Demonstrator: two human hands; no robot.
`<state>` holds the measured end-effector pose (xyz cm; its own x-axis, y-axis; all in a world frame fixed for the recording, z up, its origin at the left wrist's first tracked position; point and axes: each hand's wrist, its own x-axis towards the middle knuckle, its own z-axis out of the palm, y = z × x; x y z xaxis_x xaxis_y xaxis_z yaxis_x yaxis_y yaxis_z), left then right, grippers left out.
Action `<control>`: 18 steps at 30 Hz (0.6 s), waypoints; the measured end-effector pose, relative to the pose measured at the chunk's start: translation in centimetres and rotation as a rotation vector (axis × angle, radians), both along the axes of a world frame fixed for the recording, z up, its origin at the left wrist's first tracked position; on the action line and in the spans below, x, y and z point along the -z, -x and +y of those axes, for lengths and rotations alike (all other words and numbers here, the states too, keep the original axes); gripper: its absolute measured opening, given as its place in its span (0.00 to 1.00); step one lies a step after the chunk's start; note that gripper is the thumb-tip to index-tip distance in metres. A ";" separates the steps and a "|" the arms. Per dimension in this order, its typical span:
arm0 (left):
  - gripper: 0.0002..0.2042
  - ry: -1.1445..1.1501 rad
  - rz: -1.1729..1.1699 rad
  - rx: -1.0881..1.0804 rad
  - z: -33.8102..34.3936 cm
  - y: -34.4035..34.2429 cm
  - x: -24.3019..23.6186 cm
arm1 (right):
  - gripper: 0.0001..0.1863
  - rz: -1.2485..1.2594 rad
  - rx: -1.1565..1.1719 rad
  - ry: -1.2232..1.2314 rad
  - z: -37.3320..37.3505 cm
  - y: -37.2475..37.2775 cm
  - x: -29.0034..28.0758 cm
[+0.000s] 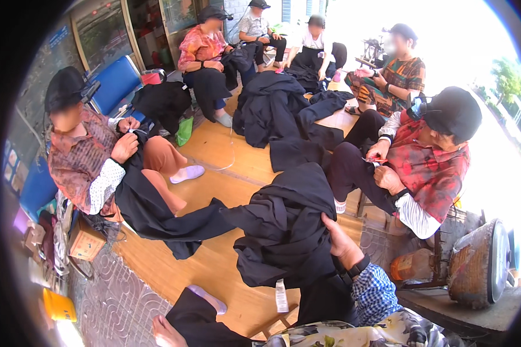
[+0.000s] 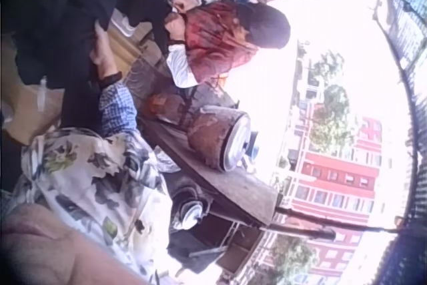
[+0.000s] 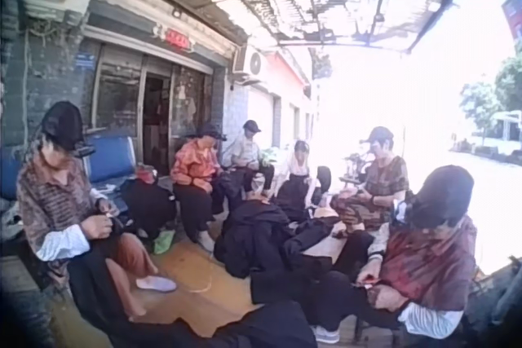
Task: Handling and stitching black fabric components in an outdoor workshop.
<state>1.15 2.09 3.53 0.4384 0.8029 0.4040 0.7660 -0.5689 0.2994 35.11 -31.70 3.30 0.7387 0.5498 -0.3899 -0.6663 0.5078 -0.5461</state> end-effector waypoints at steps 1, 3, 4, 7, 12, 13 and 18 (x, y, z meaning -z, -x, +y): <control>0.12 -0.001 0.002 0.001 0.0 -0.1 0.1 | 0.27 0.012 0.008 -0.014 -0.1 0.1 -0.2; 0.12 0.008 -0.009 -0.003 0.0 -0.1 0.0 | 0.27 0.017 0.014 -0.023 -0.1 0.1 -0.3; 0.12 0.013 -0.014 -0.005 0.0 -0.1 -0.1 | 0.27 0.009 0.014 -0.019 -0.1 0.1 -0.2; 0.13 0.018 0.005 -0.043 -0.1 0.1 -0.2 | 0.25 0.006 -0.007 -0.061 -0.1 0.2 0.0; 0.14 0.065 0.047 -0.043 -0.2 0.2 0.2 | 0.23 0.038 -0.033 -0.050 -0.4 0.4 1.4; 0.15 0.030 0.053 -0.039 -0.1 0.2 0.6 | 0.23 0.054 -0.044 -0.065 -0.7 0.3 1.8; 0.15 -0.124 0.133 -0.006 -1.4 -0.8 -3.1 | 0.24 -0.090 0.008 0.005 0.1 0.3 -1.0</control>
<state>1.98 0.74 6.59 0.4895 0.7535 0.4389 0.7979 -0.5901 0.1230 34.83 -31.58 4.29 0.7750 0.5421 -0.3249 -0.6106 0.5095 -0.6063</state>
